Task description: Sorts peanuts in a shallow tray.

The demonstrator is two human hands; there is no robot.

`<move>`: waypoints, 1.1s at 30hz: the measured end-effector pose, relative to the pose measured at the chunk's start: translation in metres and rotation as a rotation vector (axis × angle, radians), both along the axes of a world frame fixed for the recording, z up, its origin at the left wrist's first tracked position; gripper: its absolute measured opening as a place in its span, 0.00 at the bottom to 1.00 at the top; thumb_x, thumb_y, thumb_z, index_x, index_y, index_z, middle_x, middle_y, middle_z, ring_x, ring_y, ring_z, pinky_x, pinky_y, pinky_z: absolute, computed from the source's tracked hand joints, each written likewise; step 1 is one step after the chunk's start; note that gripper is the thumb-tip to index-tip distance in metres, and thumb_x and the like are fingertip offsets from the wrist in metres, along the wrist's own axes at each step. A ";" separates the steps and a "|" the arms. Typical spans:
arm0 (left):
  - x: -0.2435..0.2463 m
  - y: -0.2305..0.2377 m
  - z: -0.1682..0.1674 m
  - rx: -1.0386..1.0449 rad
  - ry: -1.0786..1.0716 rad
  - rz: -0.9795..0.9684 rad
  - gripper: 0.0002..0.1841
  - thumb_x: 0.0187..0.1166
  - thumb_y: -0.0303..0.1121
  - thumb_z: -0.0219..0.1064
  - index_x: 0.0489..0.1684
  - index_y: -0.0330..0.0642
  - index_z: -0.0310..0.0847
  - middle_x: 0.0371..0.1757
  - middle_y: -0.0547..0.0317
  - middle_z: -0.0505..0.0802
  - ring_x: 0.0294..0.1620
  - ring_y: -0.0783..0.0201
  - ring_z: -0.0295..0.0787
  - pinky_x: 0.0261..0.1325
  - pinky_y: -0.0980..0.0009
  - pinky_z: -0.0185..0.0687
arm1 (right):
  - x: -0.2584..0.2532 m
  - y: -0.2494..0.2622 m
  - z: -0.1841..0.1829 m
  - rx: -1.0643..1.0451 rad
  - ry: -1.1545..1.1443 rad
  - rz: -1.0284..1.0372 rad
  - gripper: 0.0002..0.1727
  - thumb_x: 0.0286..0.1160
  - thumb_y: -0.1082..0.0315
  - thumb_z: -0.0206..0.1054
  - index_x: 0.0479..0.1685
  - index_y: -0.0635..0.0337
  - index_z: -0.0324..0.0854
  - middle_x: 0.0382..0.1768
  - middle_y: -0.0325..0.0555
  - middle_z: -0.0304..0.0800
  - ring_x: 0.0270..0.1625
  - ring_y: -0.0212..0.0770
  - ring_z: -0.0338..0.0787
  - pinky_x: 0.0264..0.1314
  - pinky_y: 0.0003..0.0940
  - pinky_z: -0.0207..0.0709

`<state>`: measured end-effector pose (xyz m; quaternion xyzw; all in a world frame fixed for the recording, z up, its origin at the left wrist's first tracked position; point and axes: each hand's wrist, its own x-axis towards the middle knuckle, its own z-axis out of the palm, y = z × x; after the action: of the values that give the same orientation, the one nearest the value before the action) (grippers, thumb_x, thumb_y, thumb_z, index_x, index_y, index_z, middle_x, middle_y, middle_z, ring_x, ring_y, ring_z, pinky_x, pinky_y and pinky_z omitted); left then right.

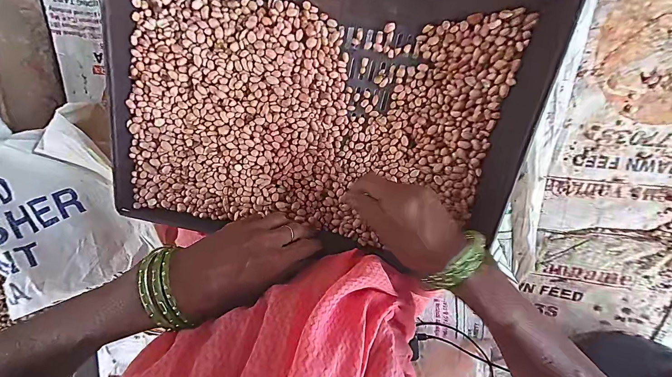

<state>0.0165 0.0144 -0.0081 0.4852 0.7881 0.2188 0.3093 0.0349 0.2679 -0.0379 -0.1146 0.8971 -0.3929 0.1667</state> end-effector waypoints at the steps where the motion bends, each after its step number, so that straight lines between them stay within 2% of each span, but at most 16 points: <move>1: 0.002 -0.002 -0.001 0.010 0.004 0.013 0.17 0.87 0.32 0.57 0.69 0.42 0.83 0.65 0.47 0.92 0.65 0.46 0.91 0.65 0.52 0.87 | 0.002 -0.012 -0.008 0.146 0.087 0.089 0.12 0.86 0.61 0.61 0.50 0.57 0.87 0.31 0.49 0.91 0.28 0.50 0.92 0.26 0.50 0.83; 4: 0.007 -0.011 -0.003 0.031 0.033 0.051 0.17 0.88 0.35 0.56 0.68 0.45 0.84 0.65 0.51 0.93 0.65 0.50 0.91 0.66 0.54 0.86 | 0.001 -0.037 -0.018 0.435 0.194 0.248 0.12 0.86 0.59 0.63 0.46 0.59 0.81 0.25 0.50 0.84 0.22 0.53 0.88 0.16 0.46 0.76; 6: 0.009 -0.015 -0.003 0.039 0.022 0.080 0.17 0.89 0.36 0.56 0.67 0.46 0.85 0.65 0.51 0.93 0.66 0.49 0.91 0.65 0.53 0.86 | -0.002 -0.046 -0.016 0.510 0.217 0.283 0.07 0.83 0.66 0.65 0.43 0.61 0.81 0.24 0.51 0.82 0.20 0.52 0.86 0.14 0.42 0.73; 7: 0.011 -0.015 -0.004 0.056 0.028 0.098 0.16 0.89 0.36 0.56 0.66 0.46 0.85 0.64 0.51 0.93 0.64 0.49 0.92 0.63 0.52 0.87 | -0.003 -0.048 -0.015 0.516 0.215 0.291 0.03 0.77 0.74 0.68 0.43 0.62 0.81 0.25 0.52 0.83 0.20 0.52 0.87 0.14 0.42 0.74; 9: 0.010 -0.017 -0.005 0.078 0.047 0.113 0.16 0.89 0.37 0.56 0.66 0.46 0.86 0.64 0.52 0.93 0.63 0.49 0.92 0.62 0.53 0.88 | -0.007 -0.047 -0.014 0.486 0.176 0.275 0.09 0.71 0.77 0.70 0.48 0.60 0.84 0.28 0.53 0.87 0.23 0.54 0.89 0.17 0.47 0.77; 12: 0.009 -0.025 0.002 0.067 0.031 0.139 0.17 0.91 0.40 0.54 0.64 0.47 0.87 0.65 0.55 0.93 0.66 0.51 0.91 0.64 0.54 0.87 | -0.011 -0.026 -0.011 0.212 0.039 0.150 0.06 0.80 0.70 0.66 0.47 0.60 0.87 0.30 0.50 0.89 0.25 0.52 0.90 0.23 0.52 0.83; 14: 0.009 -0.030 0.007 0.020 0.035 0.163 0.19 0.91 0.44 0.53 0.63 0.47 0.87 0.65 0.55 0.93 0.66 0.51 0.91 0.63 0.52 0.87 | -0.015 0.001 -0.002 -0.166 -0.216 -0.044 0.10 0.88 0.64 0.58 0.48 0.56 0.84 0.23 0.38 0.81 0.20 0.34 0.77 0.22 0.33 0.73; 15: 0.007 -0.030 0.009 -0.010 0.035 0.159 0.20 0.91 0.45 0.53 0.64 0.47 0.87 0.65 0.55 0.93 0.66 0.50 0.91 0.62 0.50 0.87 | -0.016 0.014 0.002 -0.403 -0.337 -0.157 0.10 0.88 0.64 0.55 0.45 0.52 0.83 0.19 0.29 0.74 0.16 0.23 0.68 0.17 0.20 0.64; 16: 0.004 -0.026 0.010 -0.031 0.021 0.143 0.20 0.90 0.45 0.53 0.65 0.46 0.87 0.65 0.53 0.93 0.65 0.48 0.91 0.61 0.49 0.87 | -0.015 0.026 0.007 -0.620 -0.447 -0.265 0.12 0.86 0.64 0.51 0.41 0.47 0.81 0.15 0.24 0.71 0.12 0.18 0.63 0.13 0.14 0.58; 19: -0.010 0.000 0.006 -0.101 -0.138 0.016 0.20 0.92 0.42 0.53 0.73 0.44 0.81 0.70 0.49 0.90 0.70 0.44 0.87 0.70 0.46 0.81 | -0.012 0.059 0.015 -0.987 -0.557 -0.365 0.19 0.87 0.59 0.45 0.36 0.42 0.83 0.16 0.24 0.75 0.11 0.16 0.63 0.12 0.11 0.57; 21: -0.018 0.027 -0.002 -0.148 -0.236 -0.068 0.21 0.93 0.40 0.50 0.76 0.43 0.78 0.72 0.46 0.87 0.74 0.42 0.82 0.73 0.42 0.76 | -0.012 0.065 0.016 -1.044 -0.509 -0.421 0.23 0.90 0.56 0.42 0.30 0.44 0.83 0.19 0.26 0.78 0.12 0.17 0.64 0.12 0.11 0.58; 23: -0.024 0.055 -0.009 -0.152 -0.248 -0.110 0.22 0.93 0.42 0.47 0.72 0.43 0.81 0.69 0.45 0.88 0.76 0.42 0.79 0.73 0.41 0.73 | -0.013 0.062 0.016 -1.066 -0.463 -0.455 0.29 0.95 0.53 0.39 0.22 0.45 0.78 0.19 0.27 0.77 0.12 0.19 0.64 0.12 0.12 0.58; 25: -0.036 0.078 -0.022 -0.063 -0.166 -0.122 0.20 0.92 0.43 0.51 0.61 0.44 0.88 0.62 0.46 0.91 0.72 0.44 0.82 0.69 0.42 0.76 | -0.018 0.057 0.017 -1.095 -0.431 -0.496 0.31 0.96 0.52 0.39 0.18 0.45 0.74 0.16 0.27 0.75 0.12 0.20 0.65 0.12 0.13 0.59; 28: -0.074 0.102 -0.030 0.094 -0.150 -0.119 0.14 0.88 0.33 0.59 0.61 0.43 0.90 0.58 0.44 0.93 0.67 0.45 0.85 0.73 0.47 0.76 | -0.022 0.055 0.024 -1.095 -0.382 -0.514 0.32 0.97 0.49 0.37 0.17 0.42 0.71 0.16 0.26 0.73 0.13 0.20 0.66 0.13 0.13 0.60; 30: -0.102 0.104 -0.026 0.189 -0.110 -0.041 0.17 0.86 0.24 0.57 0.63 0.45 0.89 0.65 0.47 0.91 0.71 0.49 0.85 0.76 0.52 0.76 | -0.024 0.059 0.029 -1.079 -0.327 -0.503 0.33 0.97 0.47 0.36 0.15 0.42 0.70 0.15 0.26 0.73 0.13 0.22 0.67 0.14 0.15 0.61; 33: -0.120 0.078 0.004 0.168 0.101 0.156 0.18 0.89 0.26 0.53 0.67 0.46 0.88 0.71 0.49 0.89 0.73 0.50 0.85 0.74 0.52 0.79 | -0.023 0.066 0.031 -1.053 -0.253 -0.507 0.33 0.96 0.47 0.38 0.13 0.42 0.68 0.13 0.26 0.70 0.12 0.22 0.66 0.13 0.16 0.60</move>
<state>-0.1036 0.0921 -0.0045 0.4572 0.8167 0.2829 0.2096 0.0123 0.3343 -0.0073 0.0835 0.5541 -0.8229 0.0942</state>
